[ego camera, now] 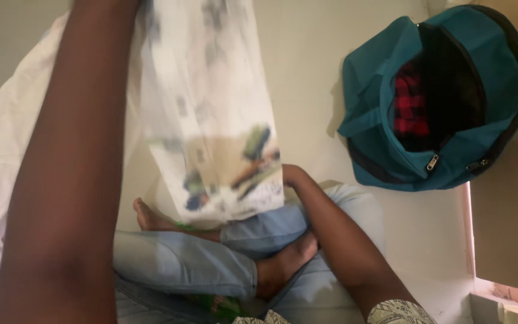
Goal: The person sits on the floor and buttons up a white shirt, smoothing the fabric with their hands. They then retrieve a second white shirt with a bird pattern from a teal bag, lay it out, and button it up as well.
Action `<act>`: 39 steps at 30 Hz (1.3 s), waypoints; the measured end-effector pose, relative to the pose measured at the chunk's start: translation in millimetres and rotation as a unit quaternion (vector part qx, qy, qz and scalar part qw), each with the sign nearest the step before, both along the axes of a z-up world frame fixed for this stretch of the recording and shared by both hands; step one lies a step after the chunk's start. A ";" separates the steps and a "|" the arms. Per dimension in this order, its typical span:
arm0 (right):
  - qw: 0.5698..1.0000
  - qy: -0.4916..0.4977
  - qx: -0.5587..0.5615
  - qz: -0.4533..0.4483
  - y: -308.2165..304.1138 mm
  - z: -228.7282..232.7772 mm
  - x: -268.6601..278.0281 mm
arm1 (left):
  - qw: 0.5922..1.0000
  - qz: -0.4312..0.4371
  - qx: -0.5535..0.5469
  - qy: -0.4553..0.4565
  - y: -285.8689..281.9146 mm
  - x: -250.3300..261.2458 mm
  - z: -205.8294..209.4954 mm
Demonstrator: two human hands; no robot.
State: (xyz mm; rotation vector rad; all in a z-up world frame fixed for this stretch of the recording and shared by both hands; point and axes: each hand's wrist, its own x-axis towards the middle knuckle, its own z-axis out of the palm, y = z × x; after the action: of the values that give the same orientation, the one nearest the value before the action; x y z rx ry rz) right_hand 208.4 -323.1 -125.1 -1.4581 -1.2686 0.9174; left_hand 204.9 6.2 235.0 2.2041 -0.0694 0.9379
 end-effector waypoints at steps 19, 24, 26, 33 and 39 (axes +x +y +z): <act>0.882 0.101 -0.219 -0.405 37.4 82.2 -24.9 | 0.903 0.144 0.062 0.400 -52.9 -109.0 -327.0; 0.948 -0.063 -0.054 -0.307 41.2 55.4 -17.4 | 0.903 0.167 -0.022 0.396 -84.0 -114.4 -302.0; 0.949 -0.157 -0.060 -0.267 48.1 35.5 -5.0 | 0.919 0.175 0.016 0.352 -93.7 -117.4 -289.6; 0.894 -0.055 -0.069 -0.440 67.4 52.8 -20.7 | 0.959 0.154 0.126 0.200 -93.5 -96.5 -278.8; 0.884 0.051 -0.086 -0.457 72.9 77.7 -23.2 | 0.973 0.037 0.097 0.204 -103.2 -85.3 -288.4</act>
State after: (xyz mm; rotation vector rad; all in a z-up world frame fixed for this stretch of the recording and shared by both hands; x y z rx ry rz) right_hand 185.2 -250.3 -47.4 -1.8485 -0.3042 0.4428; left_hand 119.6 -97.0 -53.5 2.5546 0.1200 0.5173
